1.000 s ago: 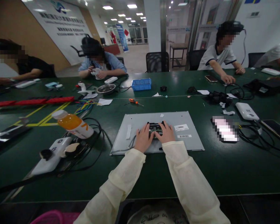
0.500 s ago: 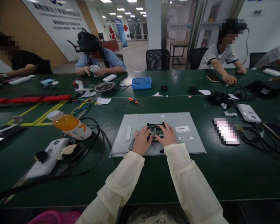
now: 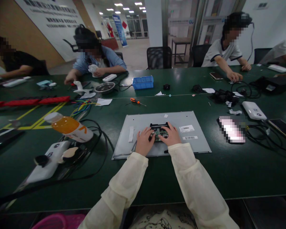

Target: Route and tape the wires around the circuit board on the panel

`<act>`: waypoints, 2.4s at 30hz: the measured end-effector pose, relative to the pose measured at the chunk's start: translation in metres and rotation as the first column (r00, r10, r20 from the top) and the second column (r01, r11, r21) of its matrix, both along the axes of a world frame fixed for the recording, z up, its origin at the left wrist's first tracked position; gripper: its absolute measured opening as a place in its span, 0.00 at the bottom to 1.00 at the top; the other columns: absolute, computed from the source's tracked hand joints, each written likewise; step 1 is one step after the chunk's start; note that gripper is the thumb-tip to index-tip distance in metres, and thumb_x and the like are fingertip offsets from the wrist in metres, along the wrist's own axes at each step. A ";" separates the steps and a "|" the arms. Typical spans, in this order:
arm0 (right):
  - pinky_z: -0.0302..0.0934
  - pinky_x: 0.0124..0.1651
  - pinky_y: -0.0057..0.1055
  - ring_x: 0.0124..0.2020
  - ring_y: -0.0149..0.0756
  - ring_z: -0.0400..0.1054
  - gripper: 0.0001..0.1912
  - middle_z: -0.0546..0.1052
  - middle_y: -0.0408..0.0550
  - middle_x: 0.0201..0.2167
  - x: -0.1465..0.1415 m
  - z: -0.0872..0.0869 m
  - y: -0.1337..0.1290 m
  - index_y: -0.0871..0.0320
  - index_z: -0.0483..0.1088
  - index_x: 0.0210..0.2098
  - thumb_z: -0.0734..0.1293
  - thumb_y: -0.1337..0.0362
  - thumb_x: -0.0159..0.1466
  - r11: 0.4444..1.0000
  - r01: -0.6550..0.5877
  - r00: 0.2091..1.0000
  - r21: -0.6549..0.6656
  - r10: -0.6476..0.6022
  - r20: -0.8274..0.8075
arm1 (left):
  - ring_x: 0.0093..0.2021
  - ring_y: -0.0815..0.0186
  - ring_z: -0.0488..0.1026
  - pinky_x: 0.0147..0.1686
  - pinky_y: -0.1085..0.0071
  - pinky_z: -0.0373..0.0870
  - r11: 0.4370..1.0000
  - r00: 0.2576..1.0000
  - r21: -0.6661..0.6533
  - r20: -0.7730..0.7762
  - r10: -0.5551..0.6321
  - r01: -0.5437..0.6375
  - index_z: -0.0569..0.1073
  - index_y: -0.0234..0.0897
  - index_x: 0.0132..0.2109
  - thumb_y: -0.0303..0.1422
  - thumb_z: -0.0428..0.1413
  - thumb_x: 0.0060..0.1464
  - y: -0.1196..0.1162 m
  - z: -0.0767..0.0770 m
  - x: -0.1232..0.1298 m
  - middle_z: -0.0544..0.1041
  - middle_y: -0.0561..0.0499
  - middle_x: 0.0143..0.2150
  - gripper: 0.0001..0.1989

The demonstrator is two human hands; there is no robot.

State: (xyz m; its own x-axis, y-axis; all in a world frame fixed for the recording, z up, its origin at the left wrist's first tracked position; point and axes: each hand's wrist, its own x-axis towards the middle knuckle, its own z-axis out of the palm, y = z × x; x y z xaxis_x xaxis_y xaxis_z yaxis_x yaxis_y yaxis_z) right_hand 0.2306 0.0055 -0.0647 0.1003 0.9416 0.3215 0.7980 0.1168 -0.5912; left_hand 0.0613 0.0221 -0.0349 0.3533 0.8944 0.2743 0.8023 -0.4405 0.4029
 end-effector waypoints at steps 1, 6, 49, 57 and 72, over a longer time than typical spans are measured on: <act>0.50 0.60 0.47 0.61 0.48 0.56 0.25 0.58 0.57 0.63 0.000 0.000 0.000 0.55 0.69 0.50 0.66 0.52 0.56 1.000 -0.001 1.000 0.005 0.001 -0.002 | 0.63 0.59 0.58 0.62 0.48 0.45 1.000 1.000 -0.003 0.006 -0.001 0.001 0.70 0.43 0.48 0.33 0.47 0.59 0.000 0.000 0.000 0.69 0.48 0.57 0.12; 0.49 0.60 0.48 0.61 0.48 0.55 0.25 0.58 0.56 0.63 0.001 -0.004 0.002 0.55 0.69 0.50 0.66 0.52 0.55 1.000 0.002 1.000 -0.007 -0.002 -0.010 | 0.63 0.59 0.57 0.62 0.48 0.44 1.000 0.999 0.000 0.028 -0.022 0.022 0.71 0.43 0.47 0.32 0.48 0.58 0.001 0.000 0.000 0.69 0.49 0.58 0.12; 0.51 0.60 0.49 0.60 0.50 0.55 0.24 0.56 0.54 0.63 0.002 -0.008 0.005 0.53 0.70 0.49 0.67 0.52 0.55 0.999 -0.007 1.000 -0.043 0.007 -0.015 | 0.52 0.61 0.68 0.58 0.57 0.56 0.998 0.985 -0.029 0.167 0.052 -0.048 0.75 0.41 0.42 0.25 0.49 0.55 0.014 -0.003 -0.007 0.75 0.48 0.47 0.12; 0.51 0.60 0.49 0.61 0.50 0.55 0.24 0.57 0.55 0.63 0.002 -0.007 0.005 0.54 0.71 0.49 0.67 0.52 0.55 0.999 -0.014 1.000 -0.041 0.014 -0.020 | 0.50 0.62 0.70 0.56 0.58 0.58 0.998 0.978 -0.041 0.204 0.047 -0.040 0.73 0.40 0.40 0.22 0.48 0.52 0.014 0.001 -0.007 0.76 0.49 0.45 0.13; 0.52 0.59 0.48 0.61 0.49 0.55 0.25 0.57 0.53 0.63 0.001 -0.007 0.004 0.53 0.69 0.51 0.67 0.53 0.55 1.000 -0.007 1.000 -0.012 0.007 -0.016 | 0.52 0.61 0.68 0.57 0.58 0.57 0.998 0.975 -0.065 0.219 0.036 -0.023 0.74 0.39 0.41 0.25 0.51 0.52 0.016 -0.004 -0.007 0.75 0.48 0.47 0.11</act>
